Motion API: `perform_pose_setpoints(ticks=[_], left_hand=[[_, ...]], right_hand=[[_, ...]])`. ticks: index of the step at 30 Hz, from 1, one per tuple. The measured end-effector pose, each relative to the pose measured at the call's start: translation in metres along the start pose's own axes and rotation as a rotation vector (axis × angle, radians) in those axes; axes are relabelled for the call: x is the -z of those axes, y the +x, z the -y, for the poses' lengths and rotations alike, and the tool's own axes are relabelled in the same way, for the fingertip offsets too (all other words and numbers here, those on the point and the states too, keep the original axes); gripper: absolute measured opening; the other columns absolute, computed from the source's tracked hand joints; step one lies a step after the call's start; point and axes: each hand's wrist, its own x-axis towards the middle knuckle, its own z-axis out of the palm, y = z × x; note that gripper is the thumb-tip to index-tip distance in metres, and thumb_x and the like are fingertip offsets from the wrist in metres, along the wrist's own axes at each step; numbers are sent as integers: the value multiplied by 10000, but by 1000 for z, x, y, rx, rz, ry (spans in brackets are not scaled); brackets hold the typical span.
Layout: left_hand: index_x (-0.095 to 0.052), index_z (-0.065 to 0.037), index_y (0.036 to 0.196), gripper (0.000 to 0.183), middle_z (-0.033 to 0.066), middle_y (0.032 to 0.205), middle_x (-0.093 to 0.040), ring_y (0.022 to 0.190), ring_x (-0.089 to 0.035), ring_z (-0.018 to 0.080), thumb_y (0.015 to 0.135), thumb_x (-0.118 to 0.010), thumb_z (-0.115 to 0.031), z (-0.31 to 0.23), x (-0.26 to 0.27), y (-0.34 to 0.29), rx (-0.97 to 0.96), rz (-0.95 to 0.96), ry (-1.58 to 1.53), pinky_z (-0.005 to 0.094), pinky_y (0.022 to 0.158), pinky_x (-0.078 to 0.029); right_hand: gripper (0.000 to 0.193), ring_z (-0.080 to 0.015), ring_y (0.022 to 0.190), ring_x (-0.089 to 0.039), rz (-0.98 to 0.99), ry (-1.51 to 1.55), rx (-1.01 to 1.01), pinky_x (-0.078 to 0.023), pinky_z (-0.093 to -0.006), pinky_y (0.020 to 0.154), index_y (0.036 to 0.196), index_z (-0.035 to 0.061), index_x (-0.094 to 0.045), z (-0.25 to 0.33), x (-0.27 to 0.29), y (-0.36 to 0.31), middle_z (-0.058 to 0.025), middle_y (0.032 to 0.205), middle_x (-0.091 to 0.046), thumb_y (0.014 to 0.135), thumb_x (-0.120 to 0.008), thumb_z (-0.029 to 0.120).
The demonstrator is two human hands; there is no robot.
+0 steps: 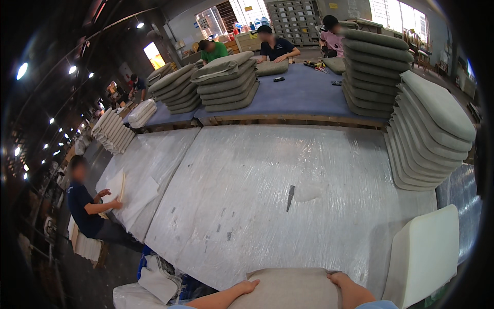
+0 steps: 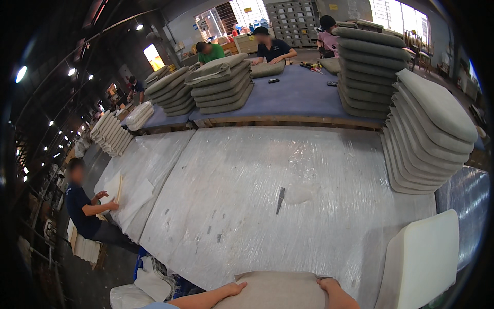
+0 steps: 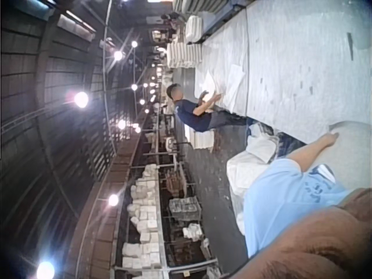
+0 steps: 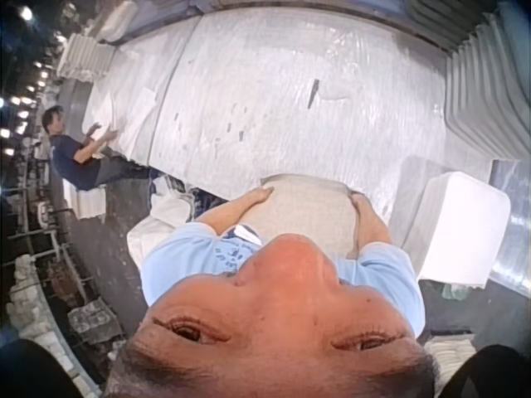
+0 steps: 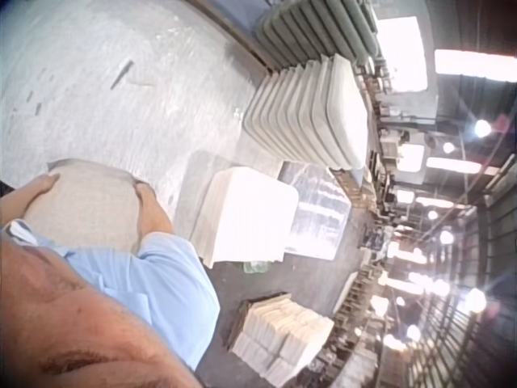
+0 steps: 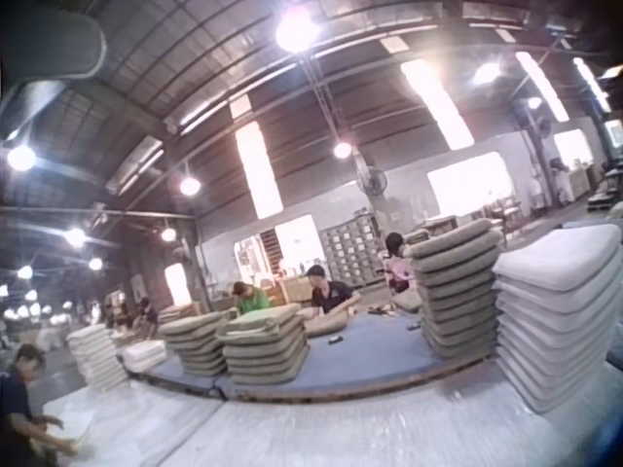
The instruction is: The person wraps rectangular foam pads in white fabric, folding and tucking the edges to enclose each pad. They place the wrapped pads into a stack on the table. The person also handles loose white filling material from a green bag, placing it onto foam pads.
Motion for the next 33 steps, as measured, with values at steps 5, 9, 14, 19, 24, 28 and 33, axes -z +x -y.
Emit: perform_pose_setpoints(ticks=[5,9,14,19,24,28,33], left_hand=[[-537,89,1421,972,302,1530,-457,1468,-400,416,996,-269,-742,4,0,6,-19,-1,13,447,1225,-266],[-536,88,1424,960,302,1530,-457,1470,-398,411,1004,-261,-730,6,-4,5,-2,0,-15,449,1225,-265],[-539,86,1422,948,296,1526,-466,1473,-396,405,1009,-263,-721,5,-5,7,-4,-20,-9,459,1224,-262],[-541,56,1436,908,277,1533,-468,1473,-393,410,1013,-285,-705,5,-5,15,22,-44,-14,460,1225,-260],[-528,26,1460,852,268,1548,-453,1480,-384,409,1028,-291,-669,4,-12,25,-10,-82,-65,459,1227,-260],[-512,26,1472,832,261,1563,-437,1486,-377,405,1037,-290,-647,2,-15,32,-1,-121,-108,461,1230,-261],[-484,36,1490,844,258,1581,-413,1496,-359,403,1037,-290,-648,8,-16,33,67,-136,-99,458,1233,-261]], right_hand=[[701,-316,1435,-473,24,-44,-20,-358,-408,1174,1433,63,-591,6,7,-14,-164,1537,-515,992,-538,606],[684,-324,1351,-550,-58,-14,-3,-416,-399,1109,1365,25,-638,9,7,-22,-191,1450,-589,955,-636,573],[680,-332,1312,-587,-115,23,-16,-445,-398,1078,1319,-2,-665,7,3,-24,-206,1404,-625,928,-694,554],[675,-332,1325,-578,-115,-22,20,-437,-401,1092,1318,3,-665,11,3,-31,-206,1404,-623,928,-682,554],[658,-326,1337,-572,-163,-31,25,-433,-400,1109,1328,31,-667,8,5,-44,-195,1418,-616,942,-645,564],[646,-326,1353,-560,-195,-81,-46,-429,-404,1118,1339,55,-667,7,4,-47,-185,1429,-610,952,-626,571],[676,-331,1363,-550,-162,-34,-48,-419,-414,1127,1349,49,-659,11,2,-49,-193,1439,-600,958,-605,599]])
